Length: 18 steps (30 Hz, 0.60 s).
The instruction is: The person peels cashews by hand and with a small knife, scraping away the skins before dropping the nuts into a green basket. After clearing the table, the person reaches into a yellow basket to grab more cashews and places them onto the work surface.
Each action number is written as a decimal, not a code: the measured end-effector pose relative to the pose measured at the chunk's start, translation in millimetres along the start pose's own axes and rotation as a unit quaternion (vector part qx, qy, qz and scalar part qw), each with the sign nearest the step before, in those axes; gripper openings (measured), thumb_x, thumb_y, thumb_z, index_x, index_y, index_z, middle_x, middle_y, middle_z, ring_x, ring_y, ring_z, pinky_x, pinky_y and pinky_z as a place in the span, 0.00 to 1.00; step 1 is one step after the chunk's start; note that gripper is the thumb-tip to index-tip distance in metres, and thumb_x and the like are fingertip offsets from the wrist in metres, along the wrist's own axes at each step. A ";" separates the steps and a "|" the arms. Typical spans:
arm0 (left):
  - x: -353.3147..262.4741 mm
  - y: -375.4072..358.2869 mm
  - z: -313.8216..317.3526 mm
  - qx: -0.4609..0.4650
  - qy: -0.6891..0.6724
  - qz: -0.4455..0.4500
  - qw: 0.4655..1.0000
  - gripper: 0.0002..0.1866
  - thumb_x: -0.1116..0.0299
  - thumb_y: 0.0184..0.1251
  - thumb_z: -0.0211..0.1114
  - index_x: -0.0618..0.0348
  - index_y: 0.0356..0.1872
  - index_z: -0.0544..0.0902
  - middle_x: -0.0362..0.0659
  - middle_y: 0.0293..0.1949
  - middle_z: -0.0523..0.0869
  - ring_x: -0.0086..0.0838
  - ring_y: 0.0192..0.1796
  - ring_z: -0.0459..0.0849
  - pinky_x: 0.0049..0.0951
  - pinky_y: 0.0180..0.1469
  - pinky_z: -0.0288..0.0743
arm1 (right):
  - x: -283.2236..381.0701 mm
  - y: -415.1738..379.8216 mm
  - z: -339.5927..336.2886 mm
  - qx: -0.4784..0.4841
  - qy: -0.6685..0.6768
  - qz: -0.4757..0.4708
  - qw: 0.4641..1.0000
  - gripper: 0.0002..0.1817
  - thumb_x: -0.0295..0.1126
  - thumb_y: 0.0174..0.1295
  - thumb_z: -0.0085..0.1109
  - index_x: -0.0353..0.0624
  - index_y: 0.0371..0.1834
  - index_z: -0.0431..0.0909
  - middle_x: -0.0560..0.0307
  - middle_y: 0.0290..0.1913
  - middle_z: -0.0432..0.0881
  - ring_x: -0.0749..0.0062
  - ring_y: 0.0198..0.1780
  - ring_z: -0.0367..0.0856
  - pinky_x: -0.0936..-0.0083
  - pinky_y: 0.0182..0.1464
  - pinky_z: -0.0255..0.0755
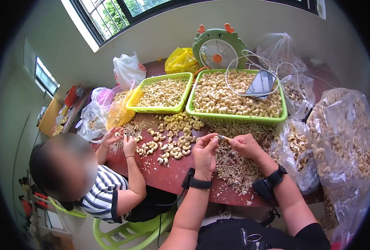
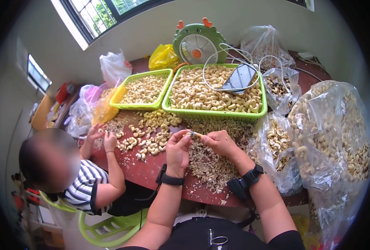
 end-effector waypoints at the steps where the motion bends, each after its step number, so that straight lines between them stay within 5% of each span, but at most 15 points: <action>1: -1.5 0.2 0.2 0.008 0.009 0.010 1.000 0.12 0.81 0.55 0.57 0.65 0.42 0.74 0.43 0.36 0.80 0.24 0.36 0.79 0.21 0.38 0.76 | -2.1 0.1 -0.6 -0.005 -0.003 0.005 1.000 0.22 0.41 0.57 0.50 0.36 0.13 0.70 0.65 0.10 0.65 0.86 0.16 0.60 0.81 0.17 0.55; 5: -10.2 -7.2 12.8 -0.038 -0.014 -0.005 0.999 0.11 0.80 0.58 0.55 0.65 0.43 0.74 0.43 0.36 0.80 0.25 0.36 0.79 0.21 0.38 0.76 | -6.9 1.9 -1.2 -0.006 -0.022 -0.017 1.000 0.21 0.41 0.57 0.51 0.36 0.12 0.70 0.65 0.10 0.65 0.86 0.16 0.60 0.81 0.17 0.55; 18: -13.1 -5.1 9.6 0.013 -0.038 0.021 0.999 0.12 0.77 0.61 0.53 0.65 0.46 0.73 0.44 0.38 0.79 0.24 0.33 0.80 0.22 0.35 0.76 | 0.1 -0.8 -2.6 -0.003 -0.058 -0.041 0.997 0.21 0.41 0.57 0.51 0.36 0.12 0.68 0.63 0.09 0.63 0.85 0.15 0.59 0.79 0.16 0.55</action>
Point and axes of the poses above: each hand's wrist, its own y-axis towards the middle knuckle, its own z-axis out of the palm, x = y × z, the point moved 3 cm from there along y, towards the middle knuckle
